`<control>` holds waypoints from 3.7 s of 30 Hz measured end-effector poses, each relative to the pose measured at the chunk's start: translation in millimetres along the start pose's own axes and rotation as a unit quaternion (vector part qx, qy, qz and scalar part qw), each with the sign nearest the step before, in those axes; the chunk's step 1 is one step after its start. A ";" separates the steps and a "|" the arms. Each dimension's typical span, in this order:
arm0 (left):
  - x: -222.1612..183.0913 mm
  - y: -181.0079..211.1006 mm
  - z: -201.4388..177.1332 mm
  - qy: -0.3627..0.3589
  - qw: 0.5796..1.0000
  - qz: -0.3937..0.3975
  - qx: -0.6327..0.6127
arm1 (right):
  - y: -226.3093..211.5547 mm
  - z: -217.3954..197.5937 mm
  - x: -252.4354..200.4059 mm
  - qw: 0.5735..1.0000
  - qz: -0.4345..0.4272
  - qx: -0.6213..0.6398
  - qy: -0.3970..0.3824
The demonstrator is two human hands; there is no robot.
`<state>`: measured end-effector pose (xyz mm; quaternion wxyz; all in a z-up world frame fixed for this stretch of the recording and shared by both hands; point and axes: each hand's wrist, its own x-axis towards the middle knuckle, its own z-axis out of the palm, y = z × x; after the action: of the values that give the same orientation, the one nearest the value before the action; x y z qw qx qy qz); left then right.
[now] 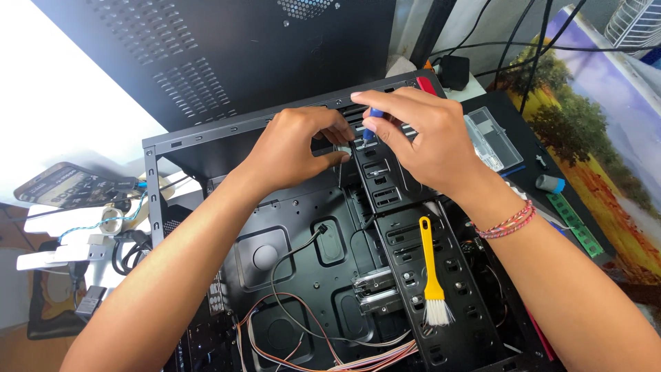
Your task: The person works at a cluttered desk assembling a desktop computer. They position a motherboard on the open computer case, place an optical drive into the front drive bay, align it, and use a screwdriver to drive screws and secure the drive to the case chassis.
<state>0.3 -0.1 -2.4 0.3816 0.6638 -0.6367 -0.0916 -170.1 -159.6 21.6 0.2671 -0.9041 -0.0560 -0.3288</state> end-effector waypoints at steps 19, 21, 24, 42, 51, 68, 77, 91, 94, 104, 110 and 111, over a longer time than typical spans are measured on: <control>-2.5 9.2 0.3 -0.002 1.000 -0.025 0.005 | -4.4 5.0 -2.0 1.000 0.008 0.017 0.016; -3.5 10.4 0.4 0.005 1.000 -0.025 -0.002 | -4.3 5.0 -1.6 1.000 0.011 0.015 0.014; -4.6 10.3 2.7 0.009 1.000 -0.020 0.006 | -5.3 5.4 -2.9 1.000 0.012 0.017 0.018; -17.7 25.5 20.2 0.008 0.983 0.046 0.176 | 10.4 -13.5 -16.2 0.975 0.132 0.065 0.166; -22.8 36.8 22.8 0.019 0.976 0.075 0.202 | 15.2 -48.4 -12.2 0.968 0.188 0.130 0.103; 72.3 102.7 94.8 -0.021 0.973 0.199 0.117 | 103.2 -136.6 -171.0 0.916 0.342 0.042 0.205; 172.2 58.4 170.4 -0.058 0.970 0.168 0.165 | 149.8 -107.9 -199.9 0.869 0.432 -0.123 0.205; 181.8 57.6 178.9 -0.081 0.966 0.171 0.174 | 185.9 -85.6 -198.1 0.860 0.457 -0.123 0.188; 179.4 58.6 176.6 -0.057 0.964 0.189 0.176 | 178.1 -89.3 -197.2 0.861 0.455 -0.107 0.199; 162.0 67.5 164.3 0.029 0.982 0.174 0.065 | 110.1 -122.7 -177.7 0.890 0.371 -0.103 0.245; 144.6 93.4 143.6 -0.030 0.994 0.101 0.009 | 60.1 -142.9 -159.0 0.901 0.344 -0.088 0.251; 141.6 96.9 139.7 -0.046 0.995 0.089 -0.009 | 51.7 -145.3 -155.4 0.904 0.336 -0.081 0.251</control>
<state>-135.3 -174.2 12.9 0.3643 0.5962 -0.7093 -0.0937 -358.7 -267.6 -5.3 0.2929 -0.7751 0.3472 -0.4393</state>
